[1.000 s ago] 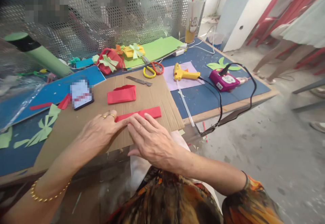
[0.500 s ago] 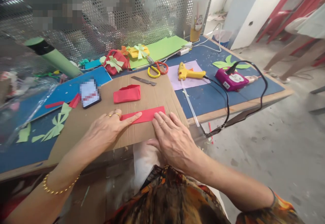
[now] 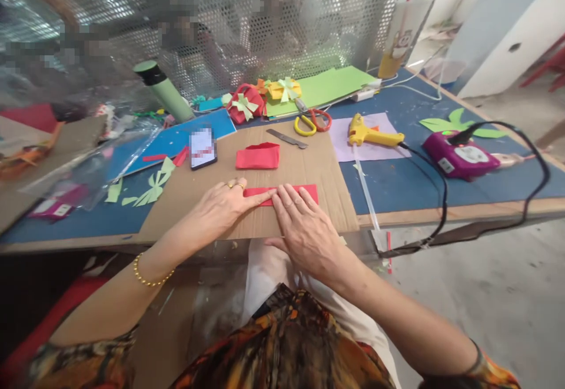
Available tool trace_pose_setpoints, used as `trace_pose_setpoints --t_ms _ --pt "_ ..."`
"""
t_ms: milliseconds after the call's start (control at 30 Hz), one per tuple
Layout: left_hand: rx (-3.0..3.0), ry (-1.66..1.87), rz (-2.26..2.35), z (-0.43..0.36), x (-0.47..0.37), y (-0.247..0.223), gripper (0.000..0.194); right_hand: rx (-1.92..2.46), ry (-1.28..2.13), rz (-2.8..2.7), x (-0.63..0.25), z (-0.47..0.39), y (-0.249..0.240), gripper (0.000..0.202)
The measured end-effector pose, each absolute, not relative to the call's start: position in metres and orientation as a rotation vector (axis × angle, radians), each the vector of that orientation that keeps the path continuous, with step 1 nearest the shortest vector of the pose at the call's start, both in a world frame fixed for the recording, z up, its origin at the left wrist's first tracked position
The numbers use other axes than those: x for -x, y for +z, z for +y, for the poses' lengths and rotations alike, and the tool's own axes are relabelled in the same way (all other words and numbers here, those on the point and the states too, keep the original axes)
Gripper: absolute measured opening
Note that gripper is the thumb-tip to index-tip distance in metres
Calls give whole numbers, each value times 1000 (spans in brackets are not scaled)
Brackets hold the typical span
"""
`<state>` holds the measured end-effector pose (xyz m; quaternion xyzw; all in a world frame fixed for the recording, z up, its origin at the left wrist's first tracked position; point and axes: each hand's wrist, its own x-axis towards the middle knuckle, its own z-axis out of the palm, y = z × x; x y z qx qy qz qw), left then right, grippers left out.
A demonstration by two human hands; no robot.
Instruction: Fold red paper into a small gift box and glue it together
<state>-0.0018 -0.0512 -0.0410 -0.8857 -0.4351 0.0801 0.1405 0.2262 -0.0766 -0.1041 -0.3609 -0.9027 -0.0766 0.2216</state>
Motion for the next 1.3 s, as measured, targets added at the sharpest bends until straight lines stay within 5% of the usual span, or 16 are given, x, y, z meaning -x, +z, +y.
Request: trace_pose_setpoints --t_ms 333,533,1067,1300 --pt "2559 12 -1422 -95 -31 -52 47 984 -239 -2468 -228 -78 -109 78" --pt "2488 -202 -1541 -114 -33 -86 94 963 -240 -2445 -228 -77 -116 73" --pt "2233 -182 -1619 -119 -13 -66 99 1014 -269 -2512 -228 -78 -111 80" --pt "2456 -150 -1334 -107 -51 -86 106 997 -401 -2456 -225 -76 -117 59"
